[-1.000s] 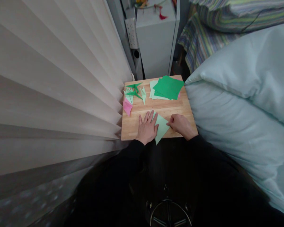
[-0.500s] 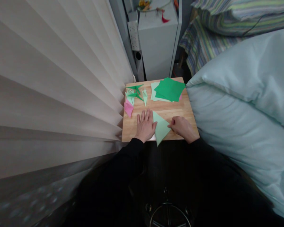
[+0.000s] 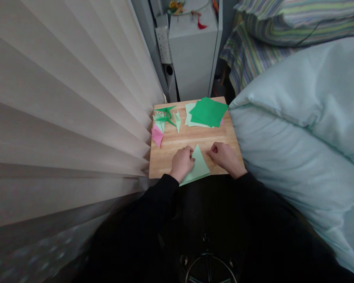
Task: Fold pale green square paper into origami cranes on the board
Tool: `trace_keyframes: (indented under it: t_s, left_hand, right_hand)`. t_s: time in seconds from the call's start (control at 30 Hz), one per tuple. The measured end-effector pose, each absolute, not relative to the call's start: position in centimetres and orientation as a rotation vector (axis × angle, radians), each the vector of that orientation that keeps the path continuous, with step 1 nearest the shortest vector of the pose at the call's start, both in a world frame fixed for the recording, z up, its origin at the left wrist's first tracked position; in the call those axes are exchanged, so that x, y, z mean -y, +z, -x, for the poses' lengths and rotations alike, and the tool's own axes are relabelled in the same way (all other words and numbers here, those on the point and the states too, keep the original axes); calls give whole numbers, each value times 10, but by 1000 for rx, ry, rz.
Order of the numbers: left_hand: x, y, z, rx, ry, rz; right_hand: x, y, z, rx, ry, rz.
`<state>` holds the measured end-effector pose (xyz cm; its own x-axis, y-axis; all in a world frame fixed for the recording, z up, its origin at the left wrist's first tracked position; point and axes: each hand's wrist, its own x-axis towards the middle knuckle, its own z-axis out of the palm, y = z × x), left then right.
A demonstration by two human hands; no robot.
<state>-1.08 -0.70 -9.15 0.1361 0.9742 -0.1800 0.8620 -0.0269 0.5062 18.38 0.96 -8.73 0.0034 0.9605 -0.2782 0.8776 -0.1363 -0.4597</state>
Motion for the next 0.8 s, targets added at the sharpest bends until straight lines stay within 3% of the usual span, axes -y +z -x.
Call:
trace_keyframes:
  t_s: [0.4, 0.57, 0.8]
  left_hand:
    - [1, -93, 4, -1460, 679, -1401]
    - [3, -75, -3, -1188, 1076, -1188]
    - [18, -54, -8, -1175, 1154, -1078]
  right_hand:
    - [-9, -83, -175, 1615, 1215, 1575]
    - [3, -59, -185, 1849, 1098, 1427]
    - [30, -25, -189, 1771, 1144, 1356]
